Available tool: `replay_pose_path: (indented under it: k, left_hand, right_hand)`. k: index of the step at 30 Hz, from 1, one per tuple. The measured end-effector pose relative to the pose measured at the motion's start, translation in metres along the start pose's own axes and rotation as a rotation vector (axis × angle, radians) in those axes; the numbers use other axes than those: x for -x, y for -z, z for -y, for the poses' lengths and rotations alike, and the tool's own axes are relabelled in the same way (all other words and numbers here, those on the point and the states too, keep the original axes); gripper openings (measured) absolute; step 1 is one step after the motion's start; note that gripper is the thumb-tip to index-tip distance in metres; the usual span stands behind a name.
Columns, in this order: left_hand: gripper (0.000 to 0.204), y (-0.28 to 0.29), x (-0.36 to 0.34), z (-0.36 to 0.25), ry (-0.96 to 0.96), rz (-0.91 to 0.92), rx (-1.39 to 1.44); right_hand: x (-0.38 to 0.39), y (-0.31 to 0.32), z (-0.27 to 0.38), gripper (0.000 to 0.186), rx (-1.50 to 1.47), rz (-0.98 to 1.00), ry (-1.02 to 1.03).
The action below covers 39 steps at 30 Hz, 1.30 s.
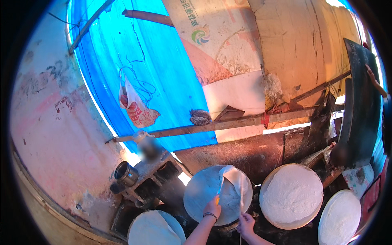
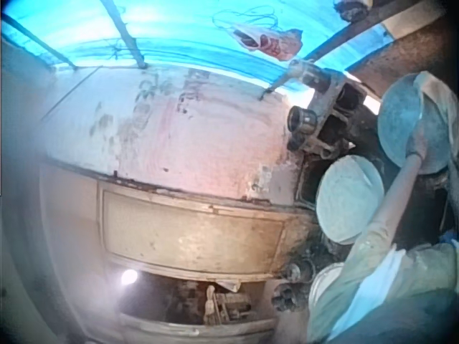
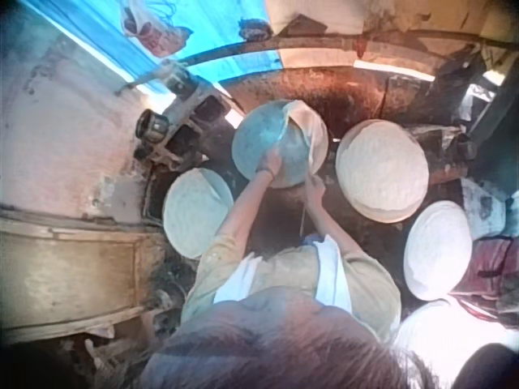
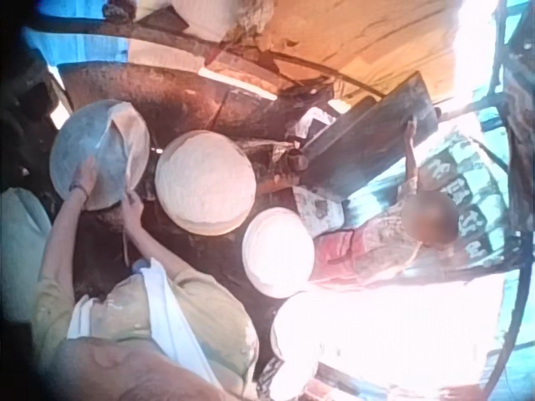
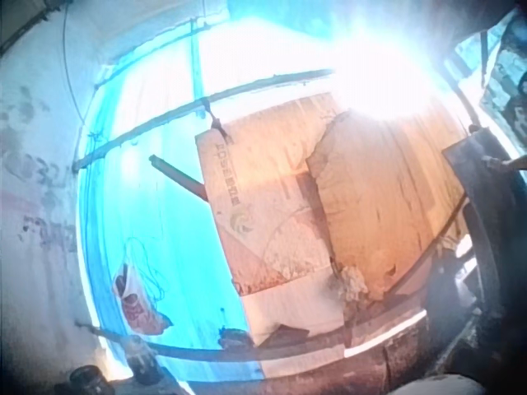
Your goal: The person pours batter from a ladle onto multiple heated griddles, spreads the batter thin with a stick, and peels the cooked flatbreads off the griddles by hand.
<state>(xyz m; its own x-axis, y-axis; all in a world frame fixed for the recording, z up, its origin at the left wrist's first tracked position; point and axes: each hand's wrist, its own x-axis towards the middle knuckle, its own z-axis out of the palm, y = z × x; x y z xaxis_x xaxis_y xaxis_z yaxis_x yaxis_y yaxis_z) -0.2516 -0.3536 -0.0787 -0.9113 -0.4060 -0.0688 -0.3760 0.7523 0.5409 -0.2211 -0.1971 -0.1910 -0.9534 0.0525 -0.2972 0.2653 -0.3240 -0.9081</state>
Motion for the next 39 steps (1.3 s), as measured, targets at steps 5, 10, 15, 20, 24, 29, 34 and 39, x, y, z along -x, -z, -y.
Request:
replay_pose_path:
  k: [5, 10, 15, 20, 24, 29, 34, 39]
  left_hand:
    - [0.047, 0.03, 0.002, 0.035, 0.15, -0.008, -0.035]
    - [0.048, 0.008, -0.023, 0.072, 0.026, -0.199, 0.097]
    - [0.047, 0.041, 0.009, 0.08, 0.407, -0.069, 0.616]
    - [0.051, 0.034, 0.042, 0.089, 0.511, -0.06, 1.104]
    - [0.047, 0.05, 0.109, 0.099, 0.55, 0.03, 1.327]
    - [0.037, 0.075, 0.199, 0.07, 0.588, 0.047, 1.499]
    - [0.033, 0.108, 0.27, 0.049, 0.458, -0.031, 1.562]
    - [0.02, 0.113, 0.27, 0.035, 0.32, -0.055, 1.662]
  right_hand:
    - [0.017, -0.032, 0.066, 0.016, -0.117, 0.078, -0.221]
    - [-0.006, -0.049, -0.006, 0.015, 0.064, 0.024, -0.046]
    - [-0.006, -0.06, 0.079, 0.019, -0.024, 0.133, -0.225]
    - [-0.015, -0.085, 0.028, 0.022, 0.206, 0.186, 0.02]
    - [-0.054, -0.071, 0.075, 0.025, 0.533, 0.271, -0.108]
    - [-0.065, -0.062, 0.077, 0.029, 0.639, 0.32, 0.022]
    - [-0.103, -0.063, 0.108, 0.031, 0.851, 0.595, 0.116]
    - [-0.159, -0.023, 0.084, 0.028, 0.798, 0.543, 0.09]
